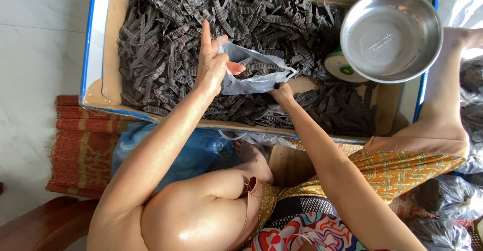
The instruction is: The person picks up dried seed pods from a cardboard box and places them into a plastic bag. Once the bag is filled, they tie it closed and set it aside before repeating the process with a new bag.
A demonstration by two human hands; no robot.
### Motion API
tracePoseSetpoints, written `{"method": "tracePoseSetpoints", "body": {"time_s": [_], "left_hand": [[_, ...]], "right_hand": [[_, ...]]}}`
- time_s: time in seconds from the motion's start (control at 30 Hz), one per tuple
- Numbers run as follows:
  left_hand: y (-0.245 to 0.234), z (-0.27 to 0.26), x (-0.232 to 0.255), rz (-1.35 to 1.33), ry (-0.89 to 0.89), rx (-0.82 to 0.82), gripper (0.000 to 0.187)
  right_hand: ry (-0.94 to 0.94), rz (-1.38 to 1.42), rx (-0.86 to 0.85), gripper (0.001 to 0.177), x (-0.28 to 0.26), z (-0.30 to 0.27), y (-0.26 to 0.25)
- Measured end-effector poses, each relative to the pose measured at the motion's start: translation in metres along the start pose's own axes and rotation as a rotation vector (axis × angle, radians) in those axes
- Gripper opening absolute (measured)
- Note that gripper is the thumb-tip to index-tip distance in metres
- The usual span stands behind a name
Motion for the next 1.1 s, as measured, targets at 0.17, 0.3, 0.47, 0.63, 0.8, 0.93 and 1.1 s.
{"method": "tracePoseSetpoints", "body": {"time_s": [0.17,0.3,0.47,0.63,0.8,0.93,1.1], "left_hand": [[0.004,0.000,0.003,0.043,-0.013,0.020,0.104],[0.013,-0.007,0.006,0.012,-0.054,-0.008,0.104],[0.046,-0.020,0.010,-0.137,-0.130,-0.021,0.102],[0.100,-0.047,0.011,-0.176,-0.198,-0.114,0.102],[0.103,-0.051,0.005,-0.138,-0.130,-0.177,0.102],[0.061,-0.052,-0.020,0.015,-0.225,-0.125,0.100],[0.030,-0.047,-0.033,0.085,-0.366,-0.093,0.098]], "right_hand": [[0.276,0.101,-0.048,0.037,0.013,-0.005,0.002],[0.300,0.142,-0.101,0.040,0.018,-0.007,-0.010],[0.350,0.169,-0.205,0.044,0.021,-0.010,-0.046],[0.318,0.011,-0.246,0.041,0.031,-0.009,-0.092],[0.292,-0.133,-0.190,0.040,0.036,-0.027,-0.135],[0.202,-0.146,-0.101,0.038,0.008,-0.070,-0.164],[-0.026,-0.317,0.063,0.034,-0.033,-0.129,-0.199]]}}
Point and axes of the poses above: each hand's wrist, its own z-axis towards the middle knuckle, its own y-axis out of the palm, x = y × z, the point moved 9 cm from there along z, towards the middle knuckle, and after that the axes turned 12 degrees about y, right-handed, at the moved point
